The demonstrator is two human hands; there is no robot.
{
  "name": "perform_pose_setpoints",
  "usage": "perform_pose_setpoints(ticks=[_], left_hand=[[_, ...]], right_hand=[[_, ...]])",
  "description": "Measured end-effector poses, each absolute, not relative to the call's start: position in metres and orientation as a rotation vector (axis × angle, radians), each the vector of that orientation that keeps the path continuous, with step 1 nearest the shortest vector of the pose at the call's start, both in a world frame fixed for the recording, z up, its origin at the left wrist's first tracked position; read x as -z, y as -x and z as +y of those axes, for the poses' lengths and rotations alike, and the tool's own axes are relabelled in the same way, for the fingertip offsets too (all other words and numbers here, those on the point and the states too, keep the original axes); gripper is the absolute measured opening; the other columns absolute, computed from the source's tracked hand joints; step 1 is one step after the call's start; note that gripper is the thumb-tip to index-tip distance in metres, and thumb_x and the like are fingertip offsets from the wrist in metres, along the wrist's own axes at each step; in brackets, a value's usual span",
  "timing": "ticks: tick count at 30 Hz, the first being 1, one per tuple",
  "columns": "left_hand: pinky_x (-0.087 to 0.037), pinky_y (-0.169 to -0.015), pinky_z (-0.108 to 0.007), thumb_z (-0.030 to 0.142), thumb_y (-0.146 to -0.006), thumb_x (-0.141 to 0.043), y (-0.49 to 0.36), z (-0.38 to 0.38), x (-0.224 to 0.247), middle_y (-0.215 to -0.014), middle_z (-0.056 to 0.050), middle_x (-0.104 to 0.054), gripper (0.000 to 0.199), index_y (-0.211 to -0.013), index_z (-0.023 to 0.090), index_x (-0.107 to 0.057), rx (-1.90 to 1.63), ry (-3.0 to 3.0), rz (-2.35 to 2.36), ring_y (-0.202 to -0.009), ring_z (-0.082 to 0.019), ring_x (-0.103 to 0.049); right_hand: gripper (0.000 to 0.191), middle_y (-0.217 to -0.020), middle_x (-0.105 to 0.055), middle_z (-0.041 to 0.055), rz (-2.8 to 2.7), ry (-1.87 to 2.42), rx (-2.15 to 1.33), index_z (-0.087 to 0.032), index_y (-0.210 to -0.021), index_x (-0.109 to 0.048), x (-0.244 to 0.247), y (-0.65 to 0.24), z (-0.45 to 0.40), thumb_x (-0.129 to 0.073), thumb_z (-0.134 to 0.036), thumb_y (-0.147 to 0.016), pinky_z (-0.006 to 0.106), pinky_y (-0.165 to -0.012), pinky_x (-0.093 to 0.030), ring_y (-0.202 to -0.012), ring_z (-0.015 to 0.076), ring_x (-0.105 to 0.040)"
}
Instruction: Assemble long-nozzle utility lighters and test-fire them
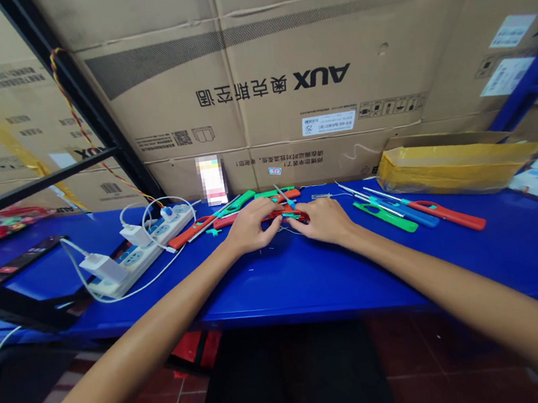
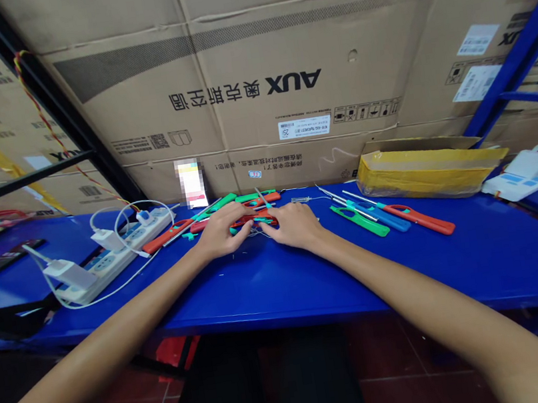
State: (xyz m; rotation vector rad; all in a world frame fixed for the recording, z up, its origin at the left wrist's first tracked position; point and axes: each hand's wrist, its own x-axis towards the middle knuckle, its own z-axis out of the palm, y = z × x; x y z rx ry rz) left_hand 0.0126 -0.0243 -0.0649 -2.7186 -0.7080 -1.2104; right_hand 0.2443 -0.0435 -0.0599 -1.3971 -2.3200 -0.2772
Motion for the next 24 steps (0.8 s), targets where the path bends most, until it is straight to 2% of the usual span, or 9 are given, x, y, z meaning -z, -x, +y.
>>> perform_pose_setpoints(ticks=[7, 13, 20, 24], left_hand=[[-0.058, -0.085, -0.042, 0.025, -0.102, -0.058, -0.0133, -0.0246, 0.0653, -0.103, -0.010, -0.077, 0.017, -0.111, 0.019, -0.071, 1.218, 2.734, -0.703, -0.094, -0.026, -0.071], [-0.058, -0.085, -0.041, 0.026, -0.103, -0.060, -0.0139, -0.0238, 0.0655, -0.103, -0.009, -0.077, 0.015, -0.111, 0.019, -0.071, 1.228, 2.737, -0.674, -0.095, -0.025, -0.070], [-0.057, -0.081, -0.038, 0.032, -0.105, -0.062, -0.0149, -0.0236, 0.0658, -0.099, -0.008, -0.076, 0.017, -0.110, 0.018, -0.071, 1.223, 2.724, -0.664, -0.092, -0.024, -0.069], [-0.056, -0.080, -0.037, 0.033, -0.106, -0.060, -0.0141, -0.0219, 0.0667, -0.095, -0.008, -0.075, 0.020, -0.109, 0.018, -0.072, 1.191, 2.739, -0.680, -0.089, -0.023, -0.069]], right_hand=[[0.048, -0.075, -0.078, 0.0064, -2.300, 1.412, 0.276, -0.026, -0.097, -0.085, 0.0582, -0.2459, -0.0423, -0.058, -0.065, -0.101, 0.030, -0.062, -0.033, -0.070, 0.0234, -0.067], [0.038, -0.082, -0.081, 0.0060, -2.319, 1.398, 0.258, -0.026, -0.106, -0.085, 0.0591, -0.2444, -0.0436, -0.058, -0.052, -0.101, 0.030, -0.062, -0.033, -0.071, 0.0228, -0.067], [0.042, -0.075, -0.078, 0.0054, -2.320, 1.394, 0.266, -0.025, -0.092, -0.084, 0.0579, -0.2465, -0.0422, -0.059, -0.058, -0.101, 0.031, -0.061, -0.031, -0.069, 0.0217, -0.065], [0.036, -0.078, -0.079, 0.0050, -2.326, 1.359, 0.263, -0.025, -0.099, -0.084, 0.0595, -0.2461, -0.0420, -0.059, -0.051, -0.100, 0.031, -0.061, -0.030, -0.068, 0.0212, -0.065]])
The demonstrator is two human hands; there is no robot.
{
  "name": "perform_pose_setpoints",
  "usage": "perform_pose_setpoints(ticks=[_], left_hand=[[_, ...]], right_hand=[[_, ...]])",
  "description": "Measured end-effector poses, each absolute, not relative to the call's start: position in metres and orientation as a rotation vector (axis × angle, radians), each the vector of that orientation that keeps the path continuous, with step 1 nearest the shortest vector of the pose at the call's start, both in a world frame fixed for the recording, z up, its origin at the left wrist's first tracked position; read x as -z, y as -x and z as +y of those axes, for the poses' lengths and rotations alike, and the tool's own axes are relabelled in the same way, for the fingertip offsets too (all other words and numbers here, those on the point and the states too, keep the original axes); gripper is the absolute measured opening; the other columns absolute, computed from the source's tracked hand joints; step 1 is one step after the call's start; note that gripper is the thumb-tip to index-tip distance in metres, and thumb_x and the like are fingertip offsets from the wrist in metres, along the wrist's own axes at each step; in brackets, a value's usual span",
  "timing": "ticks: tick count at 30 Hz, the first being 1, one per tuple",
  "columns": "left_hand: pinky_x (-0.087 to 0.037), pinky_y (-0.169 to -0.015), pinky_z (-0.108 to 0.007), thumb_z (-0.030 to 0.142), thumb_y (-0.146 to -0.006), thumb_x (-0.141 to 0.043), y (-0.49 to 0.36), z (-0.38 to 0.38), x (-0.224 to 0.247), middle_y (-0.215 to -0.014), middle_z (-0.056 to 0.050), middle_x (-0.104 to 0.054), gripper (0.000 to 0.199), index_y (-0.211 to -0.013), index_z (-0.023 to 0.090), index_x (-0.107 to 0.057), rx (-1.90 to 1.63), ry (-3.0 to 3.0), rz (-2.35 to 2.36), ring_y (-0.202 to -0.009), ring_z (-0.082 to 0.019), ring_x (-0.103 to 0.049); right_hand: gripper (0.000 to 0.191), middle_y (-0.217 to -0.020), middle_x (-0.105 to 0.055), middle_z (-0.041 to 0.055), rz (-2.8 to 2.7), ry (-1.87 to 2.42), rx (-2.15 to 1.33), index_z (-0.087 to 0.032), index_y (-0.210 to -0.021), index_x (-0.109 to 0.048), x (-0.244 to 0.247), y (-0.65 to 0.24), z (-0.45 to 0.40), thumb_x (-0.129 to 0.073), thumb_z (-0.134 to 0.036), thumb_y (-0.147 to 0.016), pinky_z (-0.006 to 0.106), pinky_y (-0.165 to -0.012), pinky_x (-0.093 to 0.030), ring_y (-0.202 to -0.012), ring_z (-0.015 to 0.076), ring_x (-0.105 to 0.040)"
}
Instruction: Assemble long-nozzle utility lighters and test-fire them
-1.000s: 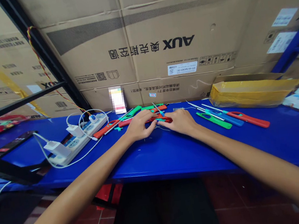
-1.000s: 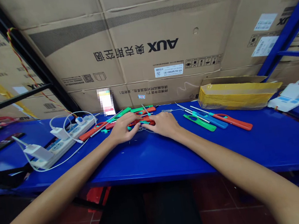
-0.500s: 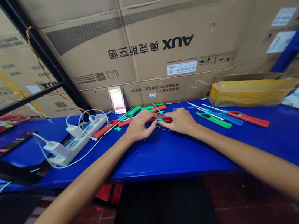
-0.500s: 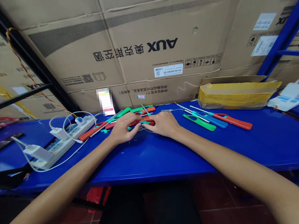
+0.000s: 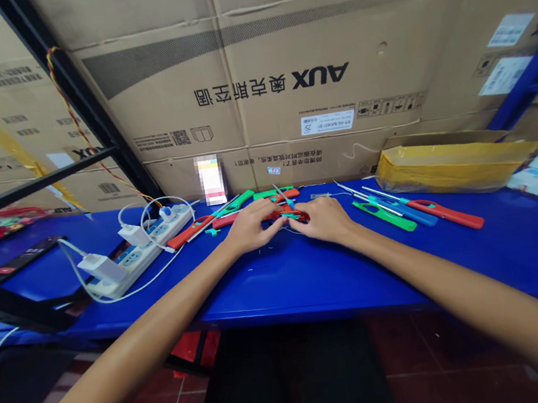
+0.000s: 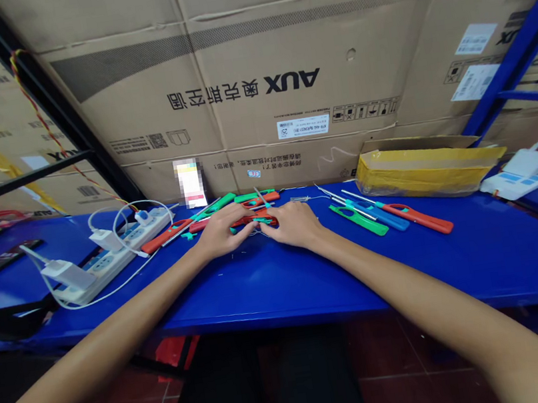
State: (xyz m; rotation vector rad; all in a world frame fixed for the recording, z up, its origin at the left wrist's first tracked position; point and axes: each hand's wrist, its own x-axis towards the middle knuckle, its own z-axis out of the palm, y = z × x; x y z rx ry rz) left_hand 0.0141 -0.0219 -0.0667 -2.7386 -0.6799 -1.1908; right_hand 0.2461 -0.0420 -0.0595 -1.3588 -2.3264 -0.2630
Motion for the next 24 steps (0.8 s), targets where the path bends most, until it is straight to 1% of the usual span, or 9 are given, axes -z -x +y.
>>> perform_pose_setpoints(ticks=[2, 4, 8, 13, 19, 24], left_hand=[[-0.056, -0.079, -0.036, 0.034, -0.107, -0.059, -0.0136, -0.0212, 0.0672, -0.094, -0.008, -0.075, 0.021, -0.108, 0.018, -0.073, 1.176, 2.752, -0.690, -0.086, -0.022, -0.069], [-0.056, -0.078, -0.035, 0.034, -0.107, -0.059, -0.0133, -0.0209, 0.0675, -0.092, -0.007, -0.075, 0.021, -0.107, 0.018, -0.073, 1.175, 2.757, -0.690, -0.084, -0.021, -0.068], [-0.056, -0.078, -0.035, 0.034, -0.107, -0.059, -0.0134, -0.0219, 0.0668, -0.094, -0.007, -0.076, 0.021, -0.107, 0.018, -0.072, 1.199, 2.743, -0.683, -0.085, -0.021, -0.069], [-0.057, -0.082, -0.036, 0.031, -0.106, -0.060, -0.0130, -0.0224, 0.0663, -0.099, -0.009, -0.077, 0.019, -0.108, 0.018, -0.072, 1.204, 2.753, -0.664, -0.091, -0.022, -0.072], [-0.057, -0.081, -0.036, 0.032, -0.106, -0.060, -0.0129, -0.0204, 0.0685, -0.098, -0.009, -0.076, 0.019, -0.110, 0.017, -0.072, 1.182, 2.748, -0.656, -0.089, -0.022, -0.071], [-0.057, -0.081, -0.036, 0.033, -0.107, -0.059, -0.0136, -0.0200, 0.0692, -0.097, -0.009, -0.076, 0.021, -0.110, 0.017, -0.072, 1.181, 2.745, -0.660, -0.090, -0.022, -0.071]], right_hand=[[0.034, -0.079, -0.080, 0.0046, -2.331, 1.342, 0.250, -0.025, -0.103, -0.084, 0.0607, -0.2453, -0.0424, -0.059, -0.048, -0.099, 0.031, -0.060, -0.029, -0.067, 0.0208, -0.064], [0.033, -0.079, -0.080, 0.0044, -2.331, 1.331, 0.243, -0.025, -0.104, -0.084, 0.0617, -0.2449, -0.0424, -0.059, -0.047, -0.099, 0.031, -0.059, -0.028, -0.067, 0.0207, -0.064], [0.033, -0.076, -0.079, 0.0039, -2.313, 1.330, 0.250, -0.026, -0.099, -0.084, 0.0627, -0.2464, -0.0403, -0.061, -0.050, -0.098, 0.030, -0.060, -0.028, -0.067, 0.0210, -0.064], [0.039, -0.072, -0.077, 0.0050, -2.298, 1.342, 0.271, -0.025, -0.091, -0.084, 0.0627, -0.2476, -0.0385, -0.062, -0.057, -0.098, 0.031, -0.060, -0.027, -0.067, 0.0223, -0.065], [0.034, -0.075, -0.078, 0.0058, -2.310, 1.343, 0.236, -0.024, -0.099, -0.084, 0.0628, -0.2454, -0.0410, -0.061, -0.048, -0.097, 0.031, -0.059, -0.026, -0.066, 0.0218, -0.063], [0.032, -0.074, -0.077, 0.0058, -2.305, 1.338, 0.214, -0.024, -0.099, -0.083, 0.0632, -0.2456, -0.0399, -0.060, -0.046, -0.096, 0.032, -0.058, -0.021, -0.064, 0.0215, -0.061]])
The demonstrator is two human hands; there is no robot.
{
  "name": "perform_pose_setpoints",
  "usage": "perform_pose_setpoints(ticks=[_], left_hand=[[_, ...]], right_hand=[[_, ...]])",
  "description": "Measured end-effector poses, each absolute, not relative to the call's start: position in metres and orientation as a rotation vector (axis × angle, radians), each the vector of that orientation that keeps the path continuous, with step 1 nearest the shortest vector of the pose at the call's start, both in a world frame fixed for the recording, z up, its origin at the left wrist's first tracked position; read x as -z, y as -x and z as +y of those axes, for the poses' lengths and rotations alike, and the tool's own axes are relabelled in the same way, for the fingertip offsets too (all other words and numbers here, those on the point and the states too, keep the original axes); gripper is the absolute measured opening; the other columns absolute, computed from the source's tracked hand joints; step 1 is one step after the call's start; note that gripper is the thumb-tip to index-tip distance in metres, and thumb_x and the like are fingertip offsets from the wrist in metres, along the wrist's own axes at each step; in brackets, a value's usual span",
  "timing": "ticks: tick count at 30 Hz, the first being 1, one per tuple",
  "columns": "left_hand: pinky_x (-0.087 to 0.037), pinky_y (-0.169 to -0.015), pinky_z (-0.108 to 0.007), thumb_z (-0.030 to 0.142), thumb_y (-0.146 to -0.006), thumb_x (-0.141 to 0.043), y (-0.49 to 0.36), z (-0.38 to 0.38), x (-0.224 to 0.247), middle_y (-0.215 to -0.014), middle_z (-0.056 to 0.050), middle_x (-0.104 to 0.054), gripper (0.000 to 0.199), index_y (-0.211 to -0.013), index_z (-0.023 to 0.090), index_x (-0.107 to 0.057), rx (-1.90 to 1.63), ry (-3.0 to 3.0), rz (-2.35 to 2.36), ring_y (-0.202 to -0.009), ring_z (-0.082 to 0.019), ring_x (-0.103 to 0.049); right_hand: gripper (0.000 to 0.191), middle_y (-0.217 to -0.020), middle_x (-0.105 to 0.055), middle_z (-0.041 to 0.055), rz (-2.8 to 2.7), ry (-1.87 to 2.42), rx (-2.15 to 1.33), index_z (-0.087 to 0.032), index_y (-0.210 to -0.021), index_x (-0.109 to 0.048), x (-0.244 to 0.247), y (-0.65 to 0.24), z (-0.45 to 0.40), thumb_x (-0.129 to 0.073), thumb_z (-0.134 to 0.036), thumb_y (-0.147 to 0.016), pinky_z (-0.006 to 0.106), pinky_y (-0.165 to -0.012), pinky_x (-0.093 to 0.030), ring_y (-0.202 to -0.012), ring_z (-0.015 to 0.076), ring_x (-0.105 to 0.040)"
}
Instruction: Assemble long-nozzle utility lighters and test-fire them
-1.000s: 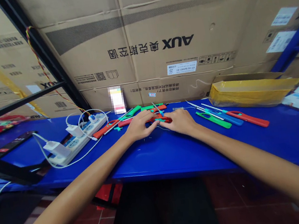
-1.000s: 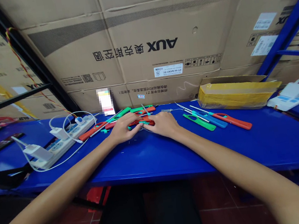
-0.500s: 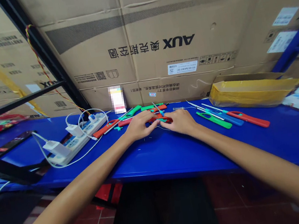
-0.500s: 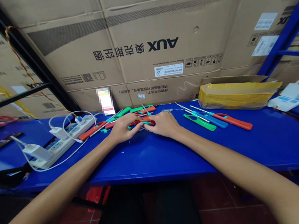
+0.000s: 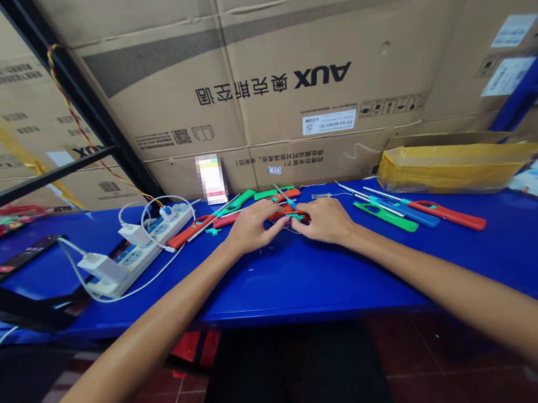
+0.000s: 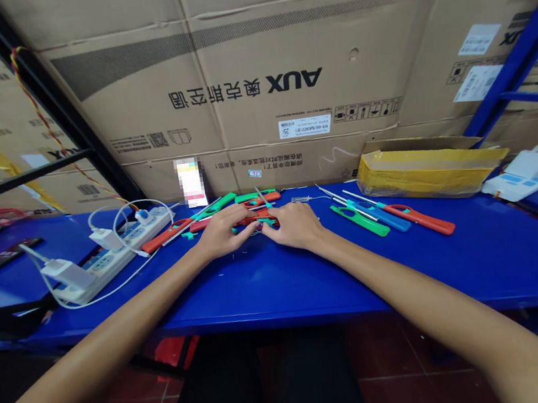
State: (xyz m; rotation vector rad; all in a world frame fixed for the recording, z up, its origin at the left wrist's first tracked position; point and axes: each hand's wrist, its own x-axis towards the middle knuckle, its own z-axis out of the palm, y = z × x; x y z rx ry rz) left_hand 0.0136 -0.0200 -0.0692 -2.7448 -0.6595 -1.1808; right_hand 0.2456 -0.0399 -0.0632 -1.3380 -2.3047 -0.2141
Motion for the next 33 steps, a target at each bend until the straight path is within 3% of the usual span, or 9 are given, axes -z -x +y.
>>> perform_pose_setpoints(ticks=[25, 33], left_hand=[[-0.055, -0.080, -0.036, 0.038, -0.107, -0.060, -0.0116, -0.0177, 0.0688, -0.097, -0.008, -0.075, 0.023, -0.114, 0.019, -0.071, 1.172, 2.770, -0.697, -0.089, -0.023, -0.070], [-0.054, -0.079, -0.034, 0.037, -0.109, -0.057, -0.0132, -0.0200, 0.0663, -0.101, -0.007, -0.079, 0.023, -0.111, 0.019, -0.073, 1.208, 2.795, -0.772, -0.090, -0.022, -0.071]], right_hand=[[0.036, -0.078, -0.079, 0.0044, -2.337, 1.336, 0.218, -0.027, -0.100, -0.084, 0.0640, -0.2476, -0.0372, -0.062, -0.056, -0.103, 0.031, -0.063, -0.031, -0.071, 0.0227, -0.065], [0.034, -0.073, -0.074, 0.0016, -2.279, 1.231, -0.162, -0.025, -0.096, -0.081, 0.0639, -0.2486, -0.0313, -0.066, -0.055, -0.101, 0.029, -0.067, -0.034, -0.067, 0.0191, -0.062]])
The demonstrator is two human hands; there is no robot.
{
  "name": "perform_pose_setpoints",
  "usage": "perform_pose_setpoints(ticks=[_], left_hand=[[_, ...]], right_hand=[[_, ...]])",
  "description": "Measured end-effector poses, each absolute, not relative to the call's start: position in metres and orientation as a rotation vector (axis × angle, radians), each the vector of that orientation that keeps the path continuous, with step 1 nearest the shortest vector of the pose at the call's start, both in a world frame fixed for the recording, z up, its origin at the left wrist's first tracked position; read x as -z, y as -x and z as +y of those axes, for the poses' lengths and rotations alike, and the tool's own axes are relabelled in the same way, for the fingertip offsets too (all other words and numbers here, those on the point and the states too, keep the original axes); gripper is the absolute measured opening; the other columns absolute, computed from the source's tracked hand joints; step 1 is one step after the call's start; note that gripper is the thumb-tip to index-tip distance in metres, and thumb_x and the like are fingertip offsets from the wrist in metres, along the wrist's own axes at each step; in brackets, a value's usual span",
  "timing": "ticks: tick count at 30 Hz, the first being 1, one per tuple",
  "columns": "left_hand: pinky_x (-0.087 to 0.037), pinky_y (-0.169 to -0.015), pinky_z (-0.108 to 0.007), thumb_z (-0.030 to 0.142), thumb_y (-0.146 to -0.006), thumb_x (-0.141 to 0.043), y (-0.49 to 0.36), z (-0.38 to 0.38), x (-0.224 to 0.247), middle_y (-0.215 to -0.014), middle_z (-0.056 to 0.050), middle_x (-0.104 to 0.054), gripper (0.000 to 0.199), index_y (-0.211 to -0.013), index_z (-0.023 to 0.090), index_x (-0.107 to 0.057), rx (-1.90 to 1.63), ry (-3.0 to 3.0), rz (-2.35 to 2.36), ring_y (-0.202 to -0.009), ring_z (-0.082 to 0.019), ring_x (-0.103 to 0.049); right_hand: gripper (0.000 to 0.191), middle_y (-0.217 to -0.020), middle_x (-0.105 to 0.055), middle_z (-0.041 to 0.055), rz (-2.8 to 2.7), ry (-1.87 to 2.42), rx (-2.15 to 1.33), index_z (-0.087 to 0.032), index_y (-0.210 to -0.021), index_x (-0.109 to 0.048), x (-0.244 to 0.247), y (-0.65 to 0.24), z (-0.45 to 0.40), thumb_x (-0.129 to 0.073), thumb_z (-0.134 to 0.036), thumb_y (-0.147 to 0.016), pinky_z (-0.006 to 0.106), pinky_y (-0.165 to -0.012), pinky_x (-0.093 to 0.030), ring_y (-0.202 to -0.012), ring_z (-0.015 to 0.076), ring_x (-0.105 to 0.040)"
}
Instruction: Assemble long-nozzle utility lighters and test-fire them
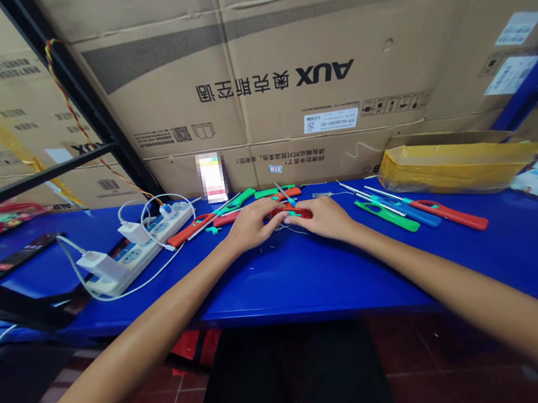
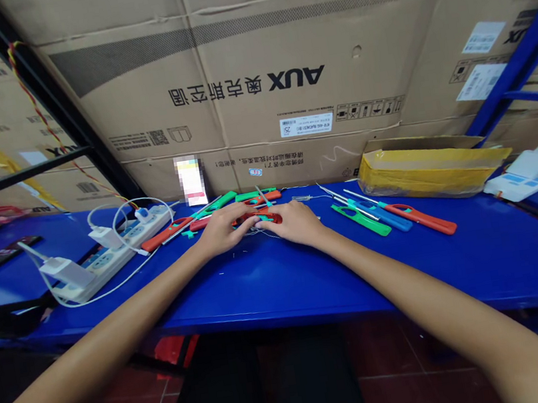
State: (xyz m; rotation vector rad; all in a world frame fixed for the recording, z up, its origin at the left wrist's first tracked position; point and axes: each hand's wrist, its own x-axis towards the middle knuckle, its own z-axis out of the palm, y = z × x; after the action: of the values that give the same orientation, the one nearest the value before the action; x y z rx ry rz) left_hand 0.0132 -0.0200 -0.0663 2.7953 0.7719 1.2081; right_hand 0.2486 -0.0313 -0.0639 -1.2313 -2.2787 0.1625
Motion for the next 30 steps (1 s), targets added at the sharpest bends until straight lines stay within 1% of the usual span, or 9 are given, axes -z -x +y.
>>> perform_pose_setpoints(ticks=[3, 7, 11, 14, 18, 21, 26, 28, 30], left_hand=[[-0.054, -0.077, -0.033, 0.036, -0.108, -0.059, -0.0143, -0.0207, 0.0661, -0.097, -0.006, -0.079, 0.023, -0.107, 0.019, -0.074, -1.210, -2.757, 0.787, -0.085, -0.020, -0.071], [-0.053, -0.075, -0.033, 0.037, -0.107, -0.061, -0.0148, -0.0206, 0.0665, -0.096, -0.006, -0.079, 0.023, -0.107, 0.019, -0.075, -1.214, -2.745, 0.794, -0.084, -0.020, -0.071], [-0.054, -0.079, -0.034, 0.037, -0.107, -0.062, -0.0147, -0.0207, 0.0669, -0.098, -0.006, -0.080, 0.022, -0.105, 0.019, -0.075, -1.200, -2.740, 0.767, -0.089, -0.021, -0.073], [-0.054, -0.077, -0.033, 0.038, -0.107, -0.062, -0.0145, -0.0207, 0.0671, -0.096, -0.006, -0.080, 0.023, -0.104, 0.019, -0.075, -1.199, -2.744, 0.765, -0.086, -0.021, -0.072], [-0.054, -0.076, -0.033, 0.037, -0.107, -0.062, -0.0135, -0.0199, 0.0675, -0.098, -0.007, -0.079, 0.022, -0.109, 0.019, -0.075, -1.240, -2.757, 0.787, -0.085, -0.021, -0.071], [-0.055, -0.078, -0.034, 0.037, -0.107, -0.062, -0.0133, -0.0201, 0.0674, -0.099, -0.007, -0.079, 0.022, -0.109, 0.019, -0.075, -1.236, -2.776, 0.793, -0.087, -0.021, -0.072], [-0.056, -0.088, -0.037, 0.034, -0.108, -0.061, -0.0137, -0.0214, 0.0659, -0.108, -0.008, -0.078, 0.020, -0.119, 0.020, -0.071, -1.254, -2.814, 0.737, -0.100, -0.023, -0.072], [-0.056, -0.091, -0.040, 0.035, -0.106, -0.064, -0.0136, -0.0208, 0.0655, -0.113, -0.009, -0.076, 0.024, -0.125, 0.022, -0.069, -1.273, -2.848, 0.736, -0.105, -0.024, -0.070], [-0.055, -0.093, -0.043, 0.037, -0.104, -0.067, -0.0134, -0.0195, 0.0654, -0.117, -0.010, -0.074, 0.029, -0.130, 0.024, -0.067, -1.277, -2.900, 0.733, -0.108, -0.026, -0.067]], right_hand=[[0.031, -0.079, -0.075, 0.0013, -2.260, 1.130, -0.283, -0.023, -0.098, -0.079, 0.0645, -0.2502, -0.0288, -0.066, -0.051, -0.100, 0.028, -0.067, -0.034, -0.067, 0.0175, -0.061], [0.030, -0.070, -0.071, 0.0000, -2.272, 1.091, -0.284, -0.022, -0.091, -0.081, 0.0630, -0.2506, -0.0300, -0.062, -0.044, -0.099, 0.028, -0.064, -0.032, -0.061, 0.0157, -0.054], [0.024, -0.065, -0.069, -0.0015, -2.265, 1.111, -0.275, -0.024, -0.095, -0.083, 0.0621, -0.2497, -0.0325, -0.065, -0.040, -0.095, 0.028, -0.062, -0.031, -0.058, 0.0150, -0.051], [0.024, -0.065, -0.068, -0.0020, -2.263, 1.115, -0.268, -0.024, -0.097, -0.083, 0.0627, -0.2498, -0.0329, -0.065, -0.039, -0.095, 0.028, -0.062, -0.031, -0.058, 0.0149, -0.052], [0.031, -0.067, -0.071, -0.0002, -2.281, 1.076, -0.238, -0.023, -0.098, -0.083, 0.0631, -0.2511, -0.0314, -0.062, -0.045, -0.100, 0.028, -0.063, -0.031, -0.059, 0.0154, -0.054], [0.033, -0.067, -0.071, -0.0001, -2.287, 1.071, -0.231, -0.023, -0.098, -0.084, 0.0633, -0.2521, -0.0299, -0.063, -0.049, -0.102, 0.028, -0.063, -0.031, -0.058, 0.0155, -0.054], [0.030, -0.068, -0.072, -0.0005, -2.292, 1.067, -0.259, -0.024, -0.101, -0.083, 0.0643, -0.2531, -0.0287, -0.066, -0.048, -0.100, 0.028, -0.063, -0.033, -0.060, 0.0162, -0.056], [0.027, -0.073, -0.074, -0.0001, -2.304, 1.053, -0.295, -0.023, -0.106, -0.082, 0.0646, -0.2535, -0.0286, -0.069, -0.045, -0.097, 0.027, -0.065, -0.036, -0.063, 0.0171, -0.060], [0.027, -0.085, -0.079, 0.0019, -2.306, 1.019, -0.338, -0.022, -0.112, -0.080, 0.0648, -0.2541, -0.0284, -0.071, -0.040, -0.094, 0.028, -0.069, -0.040, -0.070, 0.0183, -0.065]])
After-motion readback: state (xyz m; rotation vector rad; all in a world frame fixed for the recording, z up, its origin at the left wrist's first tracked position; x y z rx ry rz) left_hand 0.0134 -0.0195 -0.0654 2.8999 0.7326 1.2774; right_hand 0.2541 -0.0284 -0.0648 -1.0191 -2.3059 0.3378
